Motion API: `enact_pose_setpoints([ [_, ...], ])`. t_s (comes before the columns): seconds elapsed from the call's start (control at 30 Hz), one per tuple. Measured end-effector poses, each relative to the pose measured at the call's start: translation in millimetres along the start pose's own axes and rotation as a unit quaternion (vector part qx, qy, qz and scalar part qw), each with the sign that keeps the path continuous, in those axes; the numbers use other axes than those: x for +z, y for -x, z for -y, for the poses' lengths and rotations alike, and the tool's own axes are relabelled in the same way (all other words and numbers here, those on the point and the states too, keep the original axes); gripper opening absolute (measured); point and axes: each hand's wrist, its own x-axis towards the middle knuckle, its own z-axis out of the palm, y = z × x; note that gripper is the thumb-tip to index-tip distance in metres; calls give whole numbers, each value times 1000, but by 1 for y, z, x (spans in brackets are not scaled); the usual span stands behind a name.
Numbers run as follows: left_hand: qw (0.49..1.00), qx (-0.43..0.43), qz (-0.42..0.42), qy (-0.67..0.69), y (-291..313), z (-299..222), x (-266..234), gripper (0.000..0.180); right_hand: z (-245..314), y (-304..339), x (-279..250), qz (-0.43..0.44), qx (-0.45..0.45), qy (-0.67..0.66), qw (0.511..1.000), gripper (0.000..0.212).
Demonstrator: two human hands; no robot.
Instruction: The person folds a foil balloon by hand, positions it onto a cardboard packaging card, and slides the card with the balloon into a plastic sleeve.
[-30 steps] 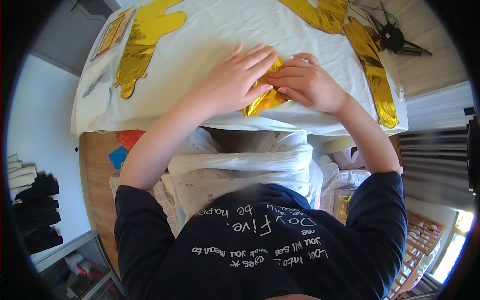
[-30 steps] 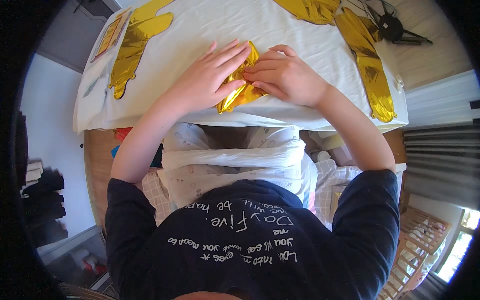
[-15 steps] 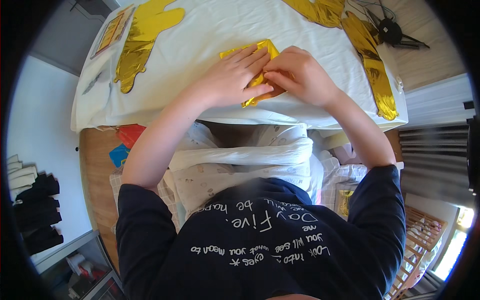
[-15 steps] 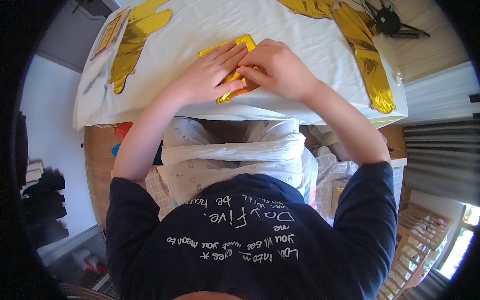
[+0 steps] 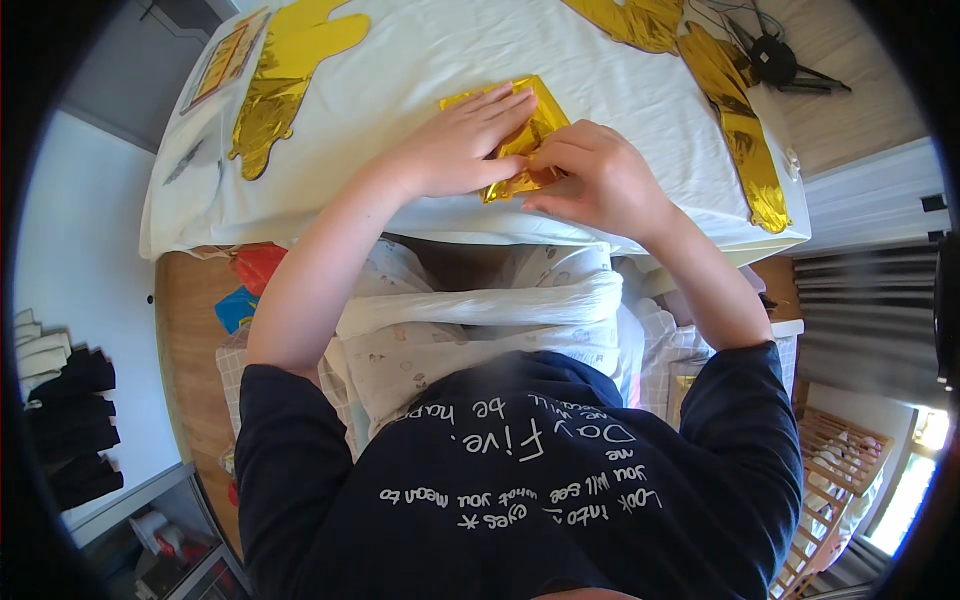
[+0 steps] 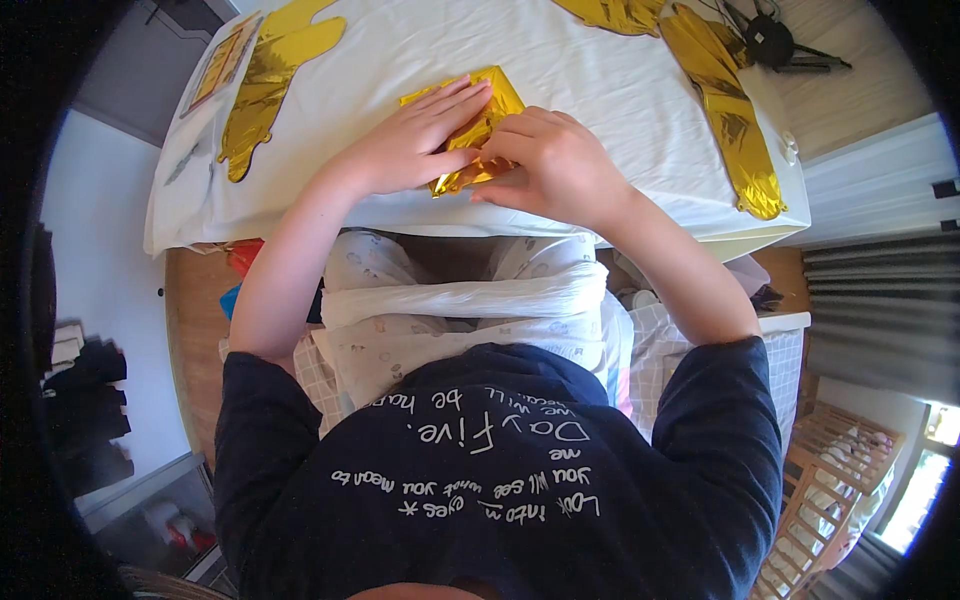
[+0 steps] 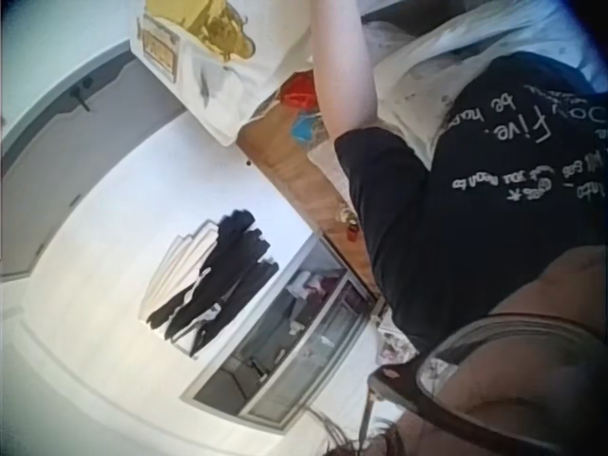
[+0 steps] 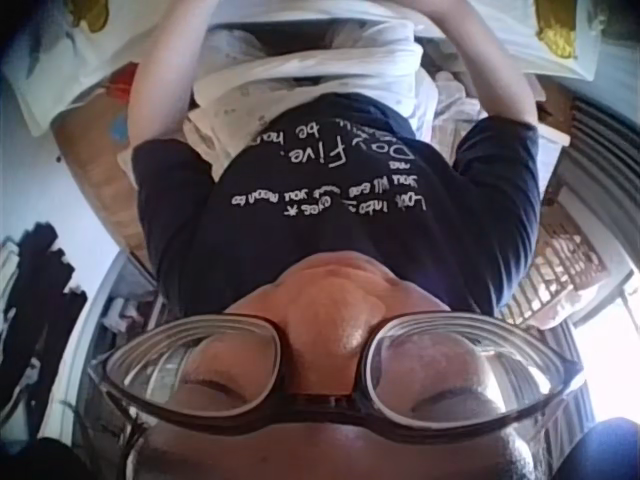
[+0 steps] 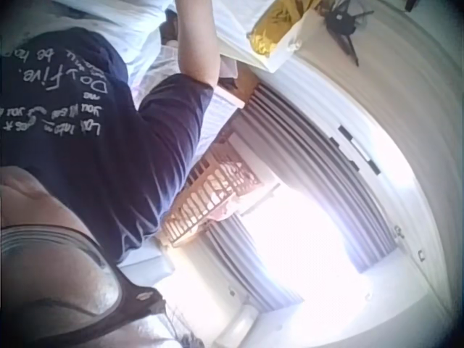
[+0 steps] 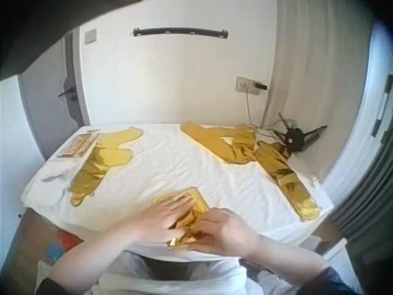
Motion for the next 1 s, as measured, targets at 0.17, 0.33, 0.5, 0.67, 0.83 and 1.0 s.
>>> enact_pose_setpoints([
  [0.17, 999, 2, -4, 54, -1, 6, -2, 71, 0, -6, 2, 7, 0, 14, 1000, 25],
  [0.33, 993, 2, -2, 122, 1, 11, -4, 66, -6, -9, 3, 16, 15, -59, 998, 14],
  [0.5, 984, -7, -9, 178, 3, 10, -6, 64, -5, -12, 3, 18, 65, -64, 996, 16],
  [0.67, 975, -19, 1, 220, 5, 7, -11, 66, 1, -17, 6, 21, 195, -127, 972, 18],
  [0.83, 955, -5, -30, 296, 4, 6, -11, 66, -12, -23, 8, 29, 277, -233, 932, 18],
  [1.0, 944, -1, -31, 328, 5, 5, -12, 69, -19, -32, 5, 48, 287, -227, 930, 23],
])
